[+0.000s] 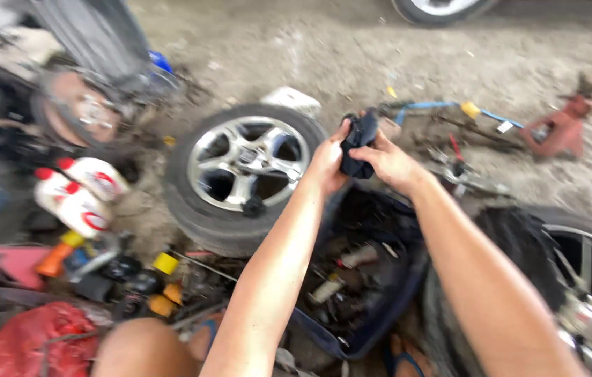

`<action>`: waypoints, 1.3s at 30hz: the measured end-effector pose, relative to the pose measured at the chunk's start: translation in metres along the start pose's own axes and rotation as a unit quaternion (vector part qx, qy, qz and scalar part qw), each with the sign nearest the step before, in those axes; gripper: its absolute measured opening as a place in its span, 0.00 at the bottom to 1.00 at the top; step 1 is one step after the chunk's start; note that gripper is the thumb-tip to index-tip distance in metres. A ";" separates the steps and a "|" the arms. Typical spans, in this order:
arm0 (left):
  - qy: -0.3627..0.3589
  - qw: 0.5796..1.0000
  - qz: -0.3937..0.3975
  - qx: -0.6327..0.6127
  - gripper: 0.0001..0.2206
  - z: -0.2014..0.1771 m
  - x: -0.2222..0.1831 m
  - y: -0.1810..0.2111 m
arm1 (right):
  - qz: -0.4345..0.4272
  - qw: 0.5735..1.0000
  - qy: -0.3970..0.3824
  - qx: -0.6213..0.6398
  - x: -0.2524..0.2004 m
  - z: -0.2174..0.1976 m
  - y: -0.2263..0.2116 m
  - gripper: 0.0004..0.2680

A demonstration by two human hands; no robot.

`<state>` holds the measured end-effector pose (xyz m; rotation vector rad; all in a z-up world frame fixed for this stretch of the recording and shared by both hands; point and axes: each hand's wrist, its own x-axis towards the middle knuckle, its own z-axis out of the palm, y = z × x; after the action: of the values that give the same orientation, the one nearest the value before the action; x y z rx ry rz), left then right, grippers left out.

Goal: The person cleans a metal car part with a cloth, then sprays a small circular part with a spray can. They then pick up a black rubber part from a container and wipe it with the cloth.

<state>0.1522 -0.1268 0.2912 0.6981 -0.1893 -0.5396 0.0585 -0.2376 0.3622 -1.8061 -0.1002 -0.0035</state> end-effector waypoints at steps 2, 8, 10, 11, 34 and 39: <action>0.017 0.996 0.033 0.077 0.20 -0.004 0.001 0.037 | -0.011 0.988 0.001 -0.153 0.020 0.003 -0.030 0.23; 0.149 0.943 0.088 0.286 0.27 0.006 -0.049 0.139 | -0.072 0.966 0.059 -0.242 0.063 0.026 -0.080 0.20; 0.161 0.929 0.154 0.296 0.20 -0.018 -0.053 0.155 | -0.115 0.970 0.063 -0.204 0.058 0.045 -0.092 0.24; 0.198 0.871 0.175 0.414 0.17 -0.026 -0.057 0.162 | -0.090 0.993 0.044 -0.056 0.051 0.054 -0.096 0.25; 0.104 0.909 0.224 0.335 0.16 -0.050 -0.132 0.231 | -0.114 0.956 0.142 0.230 0.153 0.126 -0.019 0.08; 0.110 0.896 0.233 0.362 0.15 -0.027 -0.133 0.220 | -0.166 0.945 0.277 0.044 0.126 0.125 -0.033 0.12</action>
<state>0.1380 0.0989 0.4162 1.3858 -0.3402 0.1004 0.1757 -0.0999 0.3713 -1.6186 0.0006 -0.7318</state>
